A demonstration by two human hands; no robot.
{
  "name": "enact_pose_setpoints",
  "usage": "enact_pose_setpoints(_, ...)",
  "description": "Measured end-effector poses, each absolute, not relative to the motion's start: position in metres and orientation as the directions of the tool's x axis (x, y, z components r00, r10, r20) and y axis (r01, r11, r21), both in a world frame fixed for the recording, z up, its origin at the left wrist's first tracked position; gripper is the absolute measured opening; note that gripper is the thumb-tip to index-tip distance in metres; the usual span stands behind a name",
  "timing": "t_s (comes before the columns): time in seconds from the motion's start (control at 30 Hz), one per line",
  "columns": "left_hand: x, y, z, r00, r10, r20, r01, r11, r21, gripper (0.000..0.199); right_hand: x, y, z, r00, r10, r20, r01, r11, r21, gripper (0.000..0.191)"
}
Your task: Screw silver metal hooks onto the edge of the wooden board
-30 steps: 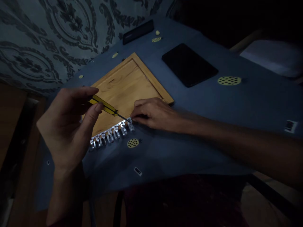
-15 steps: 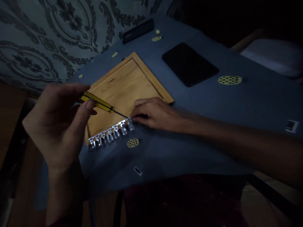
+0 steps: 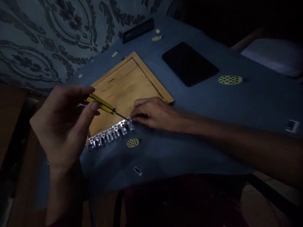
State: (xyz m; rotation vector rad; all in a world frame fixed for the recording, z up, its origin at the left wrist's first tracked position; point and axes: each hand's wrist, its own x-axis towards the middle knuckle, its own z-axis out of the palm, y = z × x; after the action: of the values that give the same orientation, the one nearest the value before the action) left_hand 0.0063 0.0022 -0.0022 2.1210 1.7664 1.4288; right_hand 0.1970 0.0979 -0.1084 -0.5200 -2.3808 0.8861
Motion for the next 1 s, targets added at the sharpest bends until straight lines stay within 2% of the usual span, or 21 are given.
enact_pose_setpoints(0.53, 0.0083, 0.0011, -0.0005, -0.076, 0.804, 0.589, 0.731, -0.357, 0.582, 0.032, 0.1977, 0.0979, -0.1090, -0.776, 0.519, 0.360, 0.160, 0.713, -0.682, 0.017)
enact_pose_setpoints(1.0, 0.0081, 0.0005, 0.0013, -0.064, 0.819, 0.569, 0.753, -0.335, 0.566, 0.031, 0.1974, 0.0979, -0.1091, -0.773, 0.521, 0.362, 0.165, 0.716, -0.678, 0.017)
